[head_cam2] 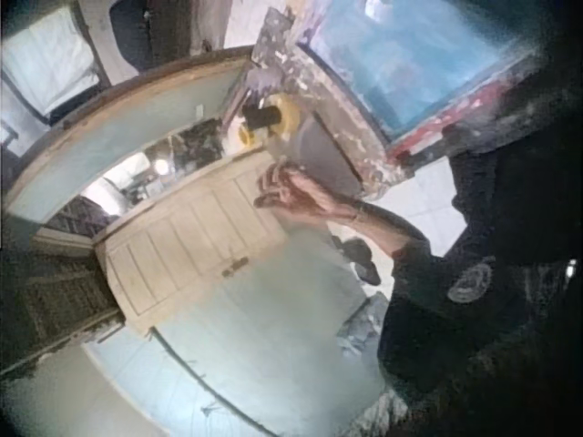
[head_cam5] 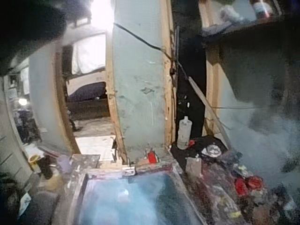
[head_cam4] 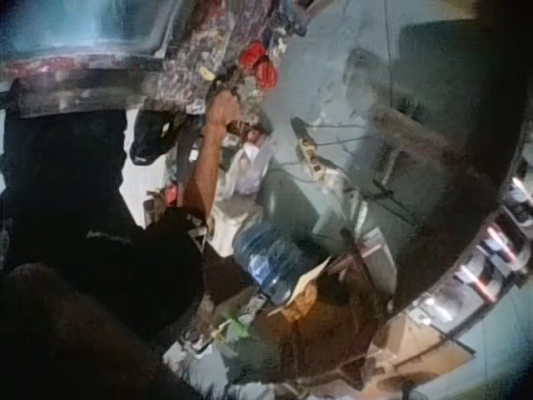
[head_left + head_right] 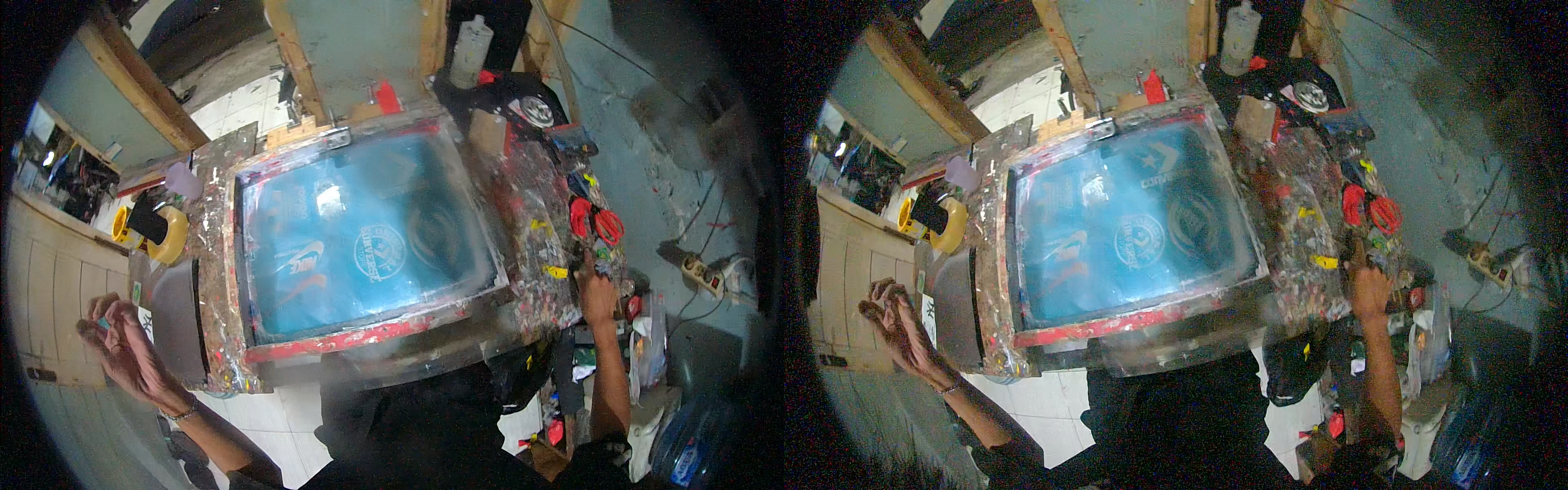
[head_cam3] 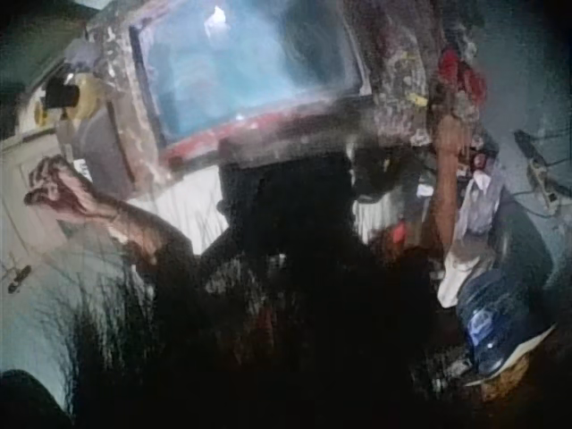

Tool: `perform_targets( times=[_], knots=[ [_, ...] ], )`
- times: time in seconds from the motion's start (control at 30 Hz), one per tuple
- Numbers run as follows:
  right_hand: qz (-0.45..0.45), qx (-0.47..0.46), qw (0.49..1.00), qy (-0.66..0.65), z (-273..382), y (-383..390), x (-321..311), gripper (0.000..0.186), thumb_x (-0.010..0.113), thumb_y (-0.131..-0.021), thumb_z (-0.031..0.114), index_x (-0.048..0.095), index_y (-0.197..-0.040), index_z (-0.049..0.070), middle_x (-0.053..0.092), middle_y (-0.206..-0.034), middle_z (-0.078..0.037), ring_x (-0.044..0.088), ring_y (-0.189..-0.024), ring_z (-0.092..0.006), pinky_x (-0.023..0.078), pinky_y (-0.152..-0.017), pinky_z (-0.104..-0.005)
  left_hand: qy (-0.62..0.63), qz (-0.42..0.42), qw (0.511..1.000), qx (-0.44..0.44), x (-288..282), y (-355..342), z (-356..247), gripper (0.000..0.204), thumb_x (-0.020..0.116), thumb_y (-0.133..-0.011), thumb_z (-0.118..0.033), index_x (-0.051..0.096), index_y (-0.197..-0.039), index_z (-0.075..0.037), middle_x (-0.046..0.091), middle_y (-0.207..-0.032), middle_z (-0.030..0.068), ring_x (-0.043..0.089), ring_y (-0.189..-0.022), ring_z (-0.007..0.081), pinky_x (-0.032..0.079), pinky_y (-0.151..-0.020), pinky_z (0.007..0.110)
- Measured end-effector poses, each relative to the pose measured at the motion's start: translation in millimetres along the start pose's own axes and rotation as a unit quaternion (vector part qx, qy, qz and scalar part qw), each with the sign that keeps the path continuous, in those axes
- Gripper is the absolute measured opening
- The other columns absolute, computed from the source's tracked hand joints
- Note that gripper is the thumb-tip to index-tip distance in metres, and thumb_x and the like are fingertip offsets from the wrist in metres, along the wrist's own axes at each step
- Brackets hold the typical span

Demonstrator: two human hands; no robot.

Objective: The person prepares a screen printing frame by applying tape and a red squeegee to its edges, then repeatedly wipes the screen surface with a cloth. The person also uses a small tool to adjust the frame and handles a roll of tape during the process.

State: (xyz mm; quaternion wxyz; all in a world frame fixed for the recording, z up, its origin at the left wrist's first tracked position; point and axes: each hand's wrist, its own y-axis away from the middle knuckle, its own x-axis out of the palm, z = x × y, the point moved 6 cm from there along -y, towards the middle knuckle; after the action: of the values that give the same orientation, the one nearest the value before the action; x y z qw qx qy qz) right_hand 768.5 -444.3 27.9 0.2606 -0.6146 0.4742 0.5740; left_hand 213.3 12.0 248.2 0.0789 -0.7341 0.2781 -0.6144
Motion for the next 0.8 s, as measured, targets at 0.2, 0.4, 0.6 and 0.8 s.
perform_targets(
  times=[0.2,0.4,0.6,0.8],
  knots=[
    [-0.333,-0.056,0.935,-0.108,29.3,54.5,-64.8,0.093,0.068,-0.086,0.026,0.007,-0.152,0.002,0.04,-0.141,-0.03,0.043,-0.127,-0.0444,0.034,-0.107,-0.0477,0.033,0.025,0.999,0.012,4.6,-0.6,-26.3,0.009,0.05,-0.099,-0.007,0.045,-0.092,-0.003,0.04,-0.086,0.0046,0.039,-0.078,0.0153,0.038,-0.075,0.03],
    [-0.319,-0.458,0.721,-0.41,151.1,224.8,-211.6,0.065,0.067,-0.084,0.017,0.039,-0.14,0.001,0.053,-0.124,-0.022,0.054,-0.108,-0.037,0.041,-0.095,-0.0452,0.017,0.017,0.999,-0.03,4.7,-8.2,-34.9,0.013,0.052,-0.096,-0.004,0.044,-0.086,-0.003,0.04,-0.083,0.0036,0.039,-0.077,0.0151,0.037,-0.074,0.03],
    [-0.156,-0.675,0.582,-0.426,190.7,253.7,-229.1,0.056,0.069,-0.083,0.016,0.047,-0.133,0.003,0.056,-0.111,-0.016,0.055,-0.096,-0.0294,0.043,-0.083,-0.0393,0.036,0.023,0.998,-0.046,-2.3,-20.1,-16.8,0.019,0.051,-0.097,-0.007,0.042,-0.081,-0.004,0.039,-0.081,0.0034,0.038,-0.076,0.0158,0.037,-0.077,0.034],
    [0.004,-0.633,0.533,-0.562,237.4,235.9,-190.9,0.046,0.071,-0.082,0.015,0.056,-0.125,0.005,0.058,-0.099,-0.011,0.056,-0.083,-0.0219,0.045,-0.072,-0.0335,-0.16,-0.009,0.987,-0.03,-19.9,-39.4,-31.1,0.012,0.05,-0.099,-0.015,0.05,-0.099,-0.004,0.05,-0.095,0.0054,0.048,-0.088,0.0172,0.041,-0.091,0.033]
  ],
)
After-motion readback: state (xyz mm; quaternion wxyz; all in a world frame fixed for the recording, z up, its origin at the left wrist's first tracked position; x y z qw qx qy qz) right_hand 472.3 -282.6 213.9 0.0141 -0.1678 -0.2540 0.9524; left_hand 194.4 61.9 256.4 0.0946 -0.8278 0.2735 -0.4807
